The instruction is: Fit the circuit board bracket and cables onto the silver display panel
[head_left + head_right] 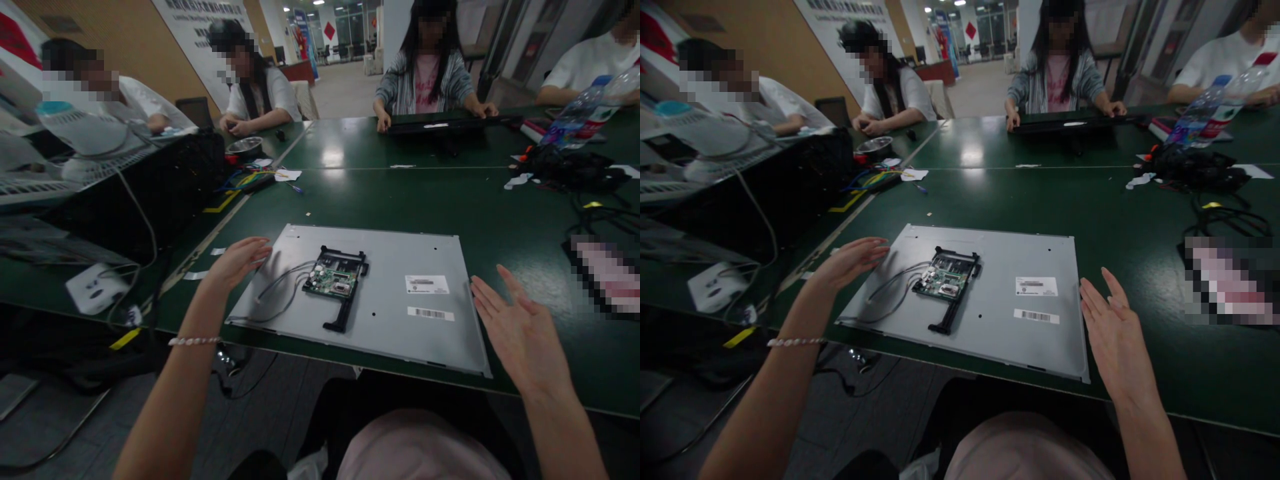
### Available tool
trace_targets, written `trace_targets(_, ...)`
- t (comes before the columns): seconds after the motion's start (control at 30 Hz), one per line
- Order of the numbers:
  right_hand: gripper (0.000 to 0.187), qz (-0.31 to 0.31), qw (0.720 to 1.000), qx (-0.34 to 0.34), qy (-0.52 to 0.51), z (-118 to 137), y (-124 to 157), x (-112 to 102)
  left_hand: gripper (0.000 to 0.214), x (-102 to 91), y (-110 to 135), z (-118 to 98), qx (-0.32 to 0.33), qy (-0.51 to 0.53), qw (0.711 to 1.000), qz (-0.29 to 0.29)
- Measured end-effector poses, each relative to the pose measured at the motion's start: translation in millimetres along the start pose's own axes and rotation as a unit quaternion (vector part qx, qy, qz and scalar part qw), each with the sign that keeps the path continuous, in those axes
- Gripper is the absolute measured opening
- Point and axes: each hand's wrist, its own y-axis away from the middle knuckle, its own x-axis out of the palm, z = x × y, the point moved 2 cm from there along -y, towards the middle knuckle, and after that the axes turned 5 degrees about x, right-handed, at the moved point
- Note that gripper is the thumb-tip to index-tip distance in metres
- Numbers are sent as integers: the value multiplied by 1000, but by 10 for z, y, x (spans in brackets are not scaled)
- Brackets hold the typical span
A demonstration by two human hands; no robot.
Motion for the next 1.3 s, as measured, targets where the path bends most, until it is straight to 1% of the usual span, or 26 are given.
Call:
trace_targets(0.17, 61, -17, 999, -13, 49, 54, -12, -54, 34, 42, 36, 41, 21, 17, 999, 28)
trace_targets(0.33, 66, -42, 997, -33, 49, 62, -29, -132, 38, 89, 86, 55, 16, 40, 998, 45)
trace_targets(0.5, 66, -60, 995, -49, 61, 35, -53, -214, 38, 149, 159, 42, 19, 54, 997, 48)
trace_targets(0.63, 66, -71, 993, -57, 78, 64, -43, -215, 38, 189, 208, 43, 20, 73, 995, 60)
trace_targets(0.73, 61, -77, 992, -60, 83, 111, -10, -185, 38, 217, 245, 41, 21, 80, 994, 73)
trace_targets(0.93, 54, -82, 991, -54, 89, 192, 41, -148, 39, 282, 314, 31, 35, 116, 989, 80)
trace_targets(1.03, 55, -82, 991, -54, 93, 188, 43, -174, 40, 319, 333, 54, 47, 116, 989, 82)
trace_targets(1.17, 62, -86, 984, -59, 143, 146, 32, -254, 40, 362, 342, 119, 66, 121, 987, 86)
trace_targets(1.3, 60, -90, 979, -58, 176, 108, 30, -290, 38, 395, 347, 179, 67, 132, 985, 83)
